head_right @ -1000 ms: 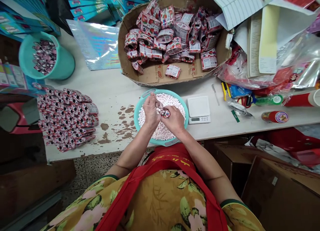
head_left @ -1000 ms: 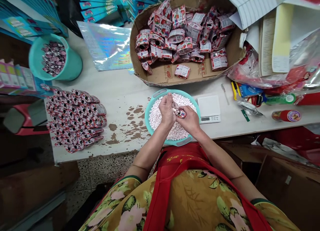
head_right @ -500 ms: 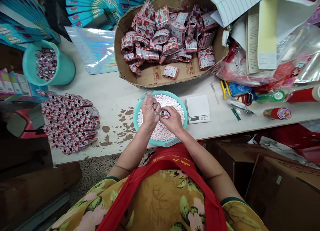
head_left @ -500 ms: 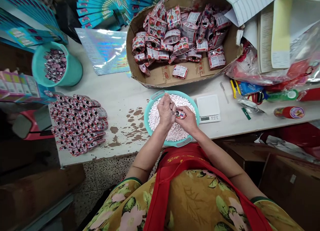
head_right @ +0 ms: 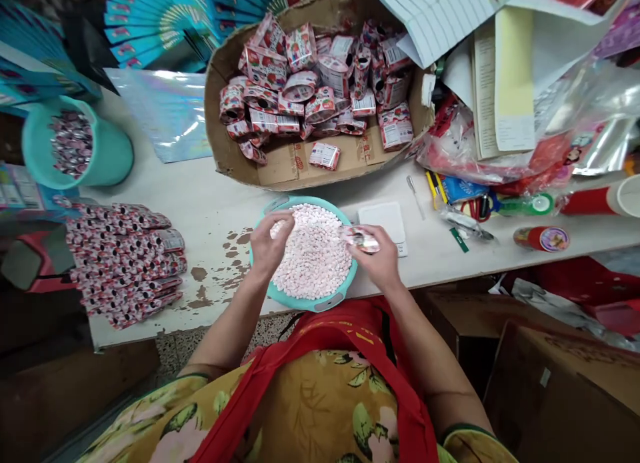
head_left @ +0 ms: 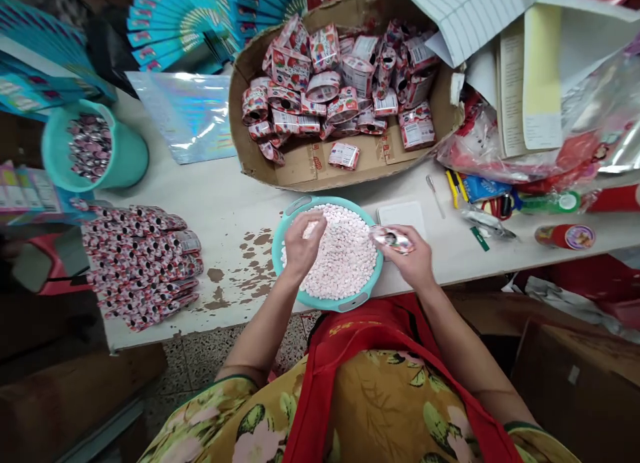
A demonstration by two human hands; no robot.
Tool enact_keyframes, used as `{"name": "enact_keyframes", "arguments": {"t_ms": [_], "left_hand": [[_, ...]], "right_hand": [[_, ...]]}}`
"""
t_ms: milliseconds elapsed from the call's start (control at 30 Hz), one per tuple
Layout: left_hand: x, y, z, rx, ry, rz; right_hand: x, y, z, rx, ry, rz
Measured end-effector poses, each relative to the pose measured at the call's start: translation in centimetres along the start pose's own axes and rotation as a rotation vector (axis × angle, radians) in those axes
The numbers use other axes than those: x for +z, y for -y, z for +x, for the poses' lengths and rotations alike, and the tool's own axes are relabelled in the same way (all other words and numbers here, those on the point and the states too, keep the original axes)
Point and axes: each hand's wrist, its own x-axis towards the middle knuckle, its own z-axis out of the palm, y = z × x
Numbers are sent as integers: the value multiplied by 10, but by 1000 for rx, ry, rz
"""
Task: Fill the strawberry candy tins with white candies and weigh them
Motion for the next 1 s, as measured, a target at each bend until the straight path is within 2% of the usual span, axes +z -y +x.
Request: {"name": "enact_keyframes", "arguments": {"t_ms": [67,100,167,233,300,333,367,433,500,533,567,633,667,700,733,767,833,900,933,1000], "left_hand": [[9,-10,44,143,-8,130],[17,-11,72,200,56,218],[43,-2,131,272,315,451],[74,18,183,309,626,684],[100,39,217,300,820,831],[109,46,226,271,849,855],[113,49,231,230,829,836],[107,39,224,138,699,663],[84,9,198,69,573,363],[69,-9,177,48,552,203],[53,-28,152,22,588,66],[24,-56,97,-70,771,-123],[12,-62,69,-126,897,-168],[2,-62,45,-181,975,-204],[-4,-54,24,-221,1003,-235],[-8,-41,9,-236,947,-242],[-7,-3,-8,-194,646,-148],[4,39,-12,-96,347,57],[12,57,-13,-51,278,166],[29,82,-16,16,277,320]], "right_hand": [[-20,-18,13,10,-125,-22],[-27,-29,21,5,-160,-43],[-33,-50,38,-5,-175,-90],[-35,-69,52,-7,-159,-128],[-36,-83,62,-7,-113,-158],[-39,-87,65,-13,-87,-175],[-42,-88,65,-27,-72,-198],[-51,-81,60,-85,-90,-255],[-55,-59,47,-178,-149,-300],[-54,-45,39,-234,-157,-306],[-49,-29,31,-291,-134,-295],[-32,0,15,-391,7,-225],[-20,10,7,-416,103,-169],[-9,18,-1,-412,190,-111],[2,21,-8,-371,243,-59],[10,22,-16,-291,259,-21],[20,16,-32,-68,212,8],[23,7,-49,121,183,25],[23,3,-58,173,209,45],[22,-2,-73,215,296,106]]}}
